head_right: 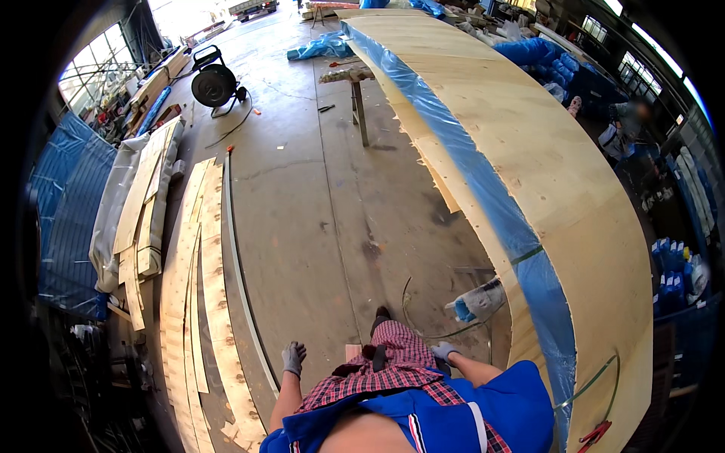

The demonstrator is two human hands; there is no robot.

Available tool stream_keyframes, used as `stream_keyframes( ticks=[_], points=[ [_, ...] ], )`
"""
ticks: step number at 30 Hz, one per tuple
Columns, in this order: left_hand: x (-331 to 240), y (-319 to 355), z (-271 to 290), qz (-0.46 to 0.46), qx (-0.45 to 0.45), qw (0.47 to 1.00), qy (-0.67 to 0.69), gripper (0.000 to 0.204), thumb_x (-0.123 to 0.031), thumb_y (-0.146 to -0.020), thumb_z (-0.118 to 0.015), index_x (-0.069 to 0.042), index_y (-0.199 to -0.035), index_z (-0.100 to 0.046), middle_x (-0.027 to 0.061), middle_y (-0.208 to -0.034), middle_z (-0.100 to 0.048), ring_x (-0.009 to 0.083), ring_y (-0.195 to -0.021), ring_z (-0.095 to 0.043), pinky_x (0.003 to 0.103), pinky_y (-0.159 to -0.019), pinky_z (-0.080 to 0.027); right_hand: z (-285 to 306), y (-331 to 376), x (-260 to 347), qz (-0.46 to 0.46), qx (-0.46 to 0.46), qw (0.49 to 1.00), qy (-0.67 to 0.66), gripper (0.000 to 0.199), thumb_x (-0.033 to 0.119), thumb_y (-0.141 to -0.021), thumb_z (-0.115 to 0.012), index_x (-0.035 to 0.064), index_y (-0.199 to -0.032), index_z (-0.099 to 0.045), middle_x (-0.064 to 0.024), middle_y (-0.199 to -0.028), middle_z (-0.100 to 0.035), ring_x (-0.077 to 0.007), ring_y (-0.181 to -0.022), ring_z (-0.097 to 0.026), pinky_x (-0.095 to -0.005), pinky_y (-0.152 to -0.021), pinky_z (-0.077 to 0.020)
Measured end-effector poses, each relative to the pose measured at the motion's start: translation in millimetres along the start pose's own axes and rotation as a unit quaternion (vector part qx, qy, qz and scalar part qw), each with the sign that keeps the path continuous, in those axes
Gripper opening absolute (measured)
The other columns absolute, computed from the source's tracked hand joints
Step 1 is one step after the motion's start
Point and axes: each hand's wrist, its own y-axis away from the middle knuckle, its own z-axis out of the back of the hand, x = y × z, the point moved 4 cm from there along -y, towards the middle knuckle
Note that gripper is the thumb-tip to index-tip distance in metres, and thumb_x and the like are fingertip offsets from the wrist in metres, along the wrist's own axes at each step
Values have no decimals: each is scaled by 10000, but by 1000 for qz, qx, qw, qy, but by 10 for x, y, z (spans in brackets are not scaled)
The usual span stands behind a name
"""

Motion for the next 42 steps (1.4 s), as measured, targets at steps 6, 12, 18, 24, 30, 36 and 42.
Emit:
stream_keyframes(
  ticks=[6,12,18,24,30,36,42],
  points=[
    [-1657,-1022,-1975,-90,120,988,-46,233,-273,-914,-554,-65,-1016,-577,83,-886,-666,173,-753,-636,297,-623,-510,469,-1565,791,58,9,998,-33,589,474,-859,-511,-61,-1083,-614,-250,-1098,-618,-380,-1030,-592,-408,-830,-471],
    [-2046,-1576,-1776,-146,155,915,-343,305,-285,-901,-564,-22,-1051,-604,90,-880,-674,171,-754,-635,295,-653,-499,1798,-2455,3260,12,76,967,-243,320,289,-923,-493,-11,-1015,-552,-141,-790,-648,-201,-607,-623,-331,-517,-491],
    [-1930,-1999,-675,139,-159,977,25,168,-253,-904,-489,-93,-852,-493,119,-695,-586,211,-521,-549,319,-424,-430,3352,-3232,5859,131,5,965,-228,311,340,-917,-511,33,-922,-563,-82,-725,-642,-164,-571,-586,-327,-542,-471],
    [-2520,-2857,-681,235,-209,948,41,216,-275,-904,-473,-64,-872,-503,144,-727,-601,244,-562,-573,363,-462,-472,3510,-4373,7448,163,28,949,-267,313,346,-934,-489,39,-967,-543,-77,-761,-647,-158,-608,-602,-320,-553,-479],
    [-4514,-5201,-1518,112,-83,990,-32,226,-265,-898,-503,-41,-930,-501,147,-752,-614,238,-577,-587,350,-487,-490,3363,-4881,8063,48,122,981,-141,265,309,-927,-505,48,-966,-534,-83,-787,-641,-159,-601,-587,-308,-498,-464],
    [-7545,-7240,-3749,-79,56,991,-96,212,-266,-916,-534,-61,-959,-563,79,-808,-650,145,-677,-608,272,-566,-486,4028,-5731,8940,34,88,901,-424,188,222,-933,-478,54,-849,-494,-64,-691,-573,-123,-544,-515,-252,-469,-417],
    [-9082,-8259,-5193,-153,118,972,-131,253,-303,-908,-561,-58,-967,-585,81,-890,-664,173,-784,-630,311,-692,-507,4669,-6479,10064,-38,64,940,-333,228,220,-937,-475,12,-943,-567,-92,-821,-645,-155,-676,-600,-301,-633,-492]
  ],
)
